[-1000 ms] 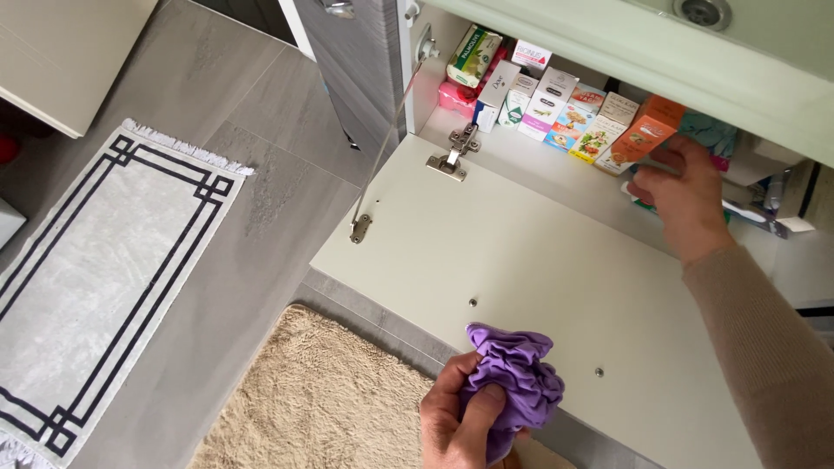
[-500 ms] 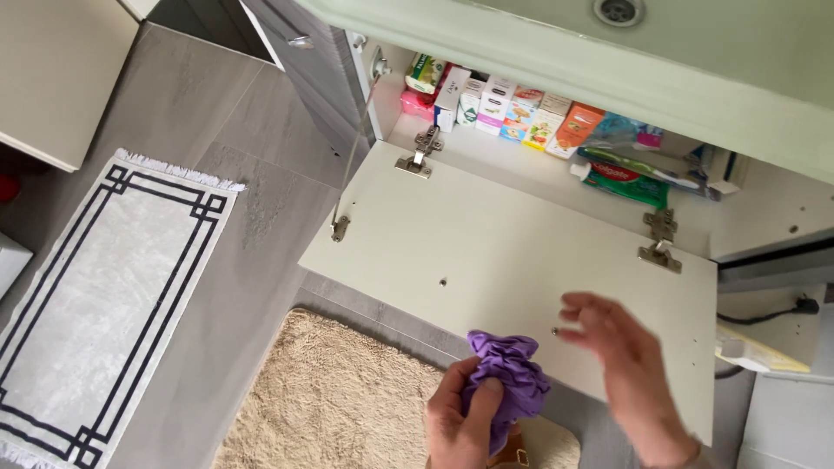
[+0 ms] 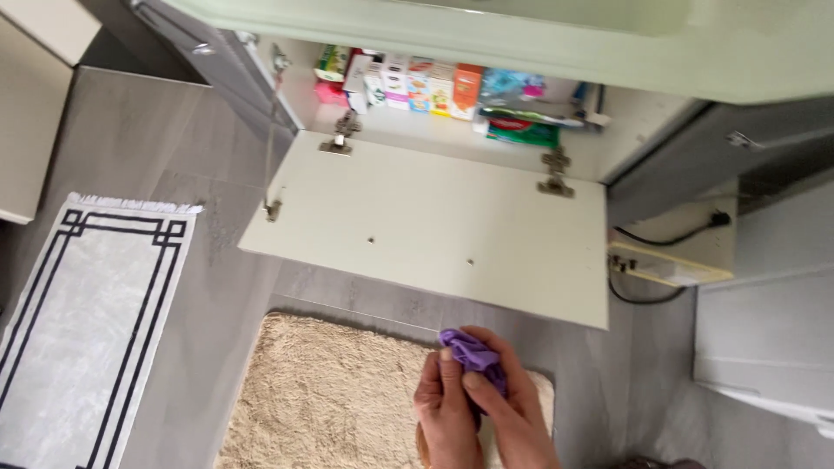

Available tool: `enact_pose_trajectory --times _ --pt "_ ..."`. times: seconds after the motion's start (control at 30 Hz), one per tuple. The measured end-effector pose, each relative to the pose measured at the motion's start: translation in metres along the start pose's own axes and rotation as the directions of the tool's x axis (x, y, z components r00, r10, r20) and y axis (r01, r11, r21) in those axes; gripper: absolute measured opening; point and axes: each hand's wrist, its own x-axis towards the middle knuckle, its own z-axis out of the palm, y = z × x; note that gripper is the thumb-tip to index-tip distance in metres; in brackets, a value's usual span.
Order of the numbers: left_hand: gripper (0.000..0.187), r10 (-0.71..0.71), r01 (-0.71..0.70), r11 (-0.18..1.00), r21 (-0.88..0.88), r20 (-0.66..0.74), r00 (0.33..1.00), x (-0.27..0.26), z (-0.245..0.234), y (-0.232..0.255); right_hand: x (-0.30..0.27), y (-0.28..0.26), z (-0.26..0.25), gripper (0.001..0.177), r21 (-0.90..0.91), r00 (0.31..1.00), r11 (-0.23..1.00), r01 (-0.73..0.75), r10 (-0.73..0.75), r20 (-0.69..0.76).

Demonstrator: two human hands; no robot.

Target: The person wipes several small boxes and tubes of medical or personal care products using a purple cloth and then places them inside an open bathroom cabinet.

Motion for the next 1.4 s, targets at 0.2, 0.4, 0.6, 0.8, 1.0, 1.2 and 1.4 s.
enact_pose_trajectory --times 0.2,0.4,0.6,0.8,1.0,1.2,1.4 --pt "0.039 0.073 -0.072 0.997 -0.029 0.053 0.996 -0.072 -0.022 -0.040 -0.077 0.017 -0.034 0.026 -0.153 0.974 0.988 0.017 -0.052 -0.222" --pt "0.030 0.172 -0.216 0.970 0.111 0.316 0.933 -0.172 -0.050 -0.107 -0.167 0.005 -0.097 0.022 0.146 0.910 0.987 -0.074 0.127 -0.396" --pt "0.040 -0.158 -0.029 0.618 0.786 0.160 0.974 -0.280 -0.048 -0.110 -0.243 -0.015 -0.146 0.023 0.719 0.788 0.691 -0.068 0.479 -0.386" --pt "0.043 -0.223 -0.340 0.521 0.783 0.509 0.832 -0.309 -0.073 -0.191 -0.298 0.081 -0.227 0.038 0.682 0.740 0.710 0.175 0.361 -0.567" --pt "0.048 -0.342 -0.622 0.457 0.635 0.772 0.536 -0.316 -0.115 -0.276 -0.356 0.142 -0.313 0.033 0.608 0.421 0.788 0.099 0.520 -0.743" --pt "0.023 -0.493 -0.543 0.285 0.790 0.607 0.624 -0.326 -0.128 -0.363 -0.404 0.276 -0.412 0.045 0.748 0.198 0.640 0.176 0.721 -0.663" --pt "0.025 -0.604 -0.579 0.087 0.810 0.505 0.616 -0.322 -0.113 -0.492 -0.458 0.349 -0.523 0.033 0.816 0.260 0.528 0.233 0.775 -0.576"
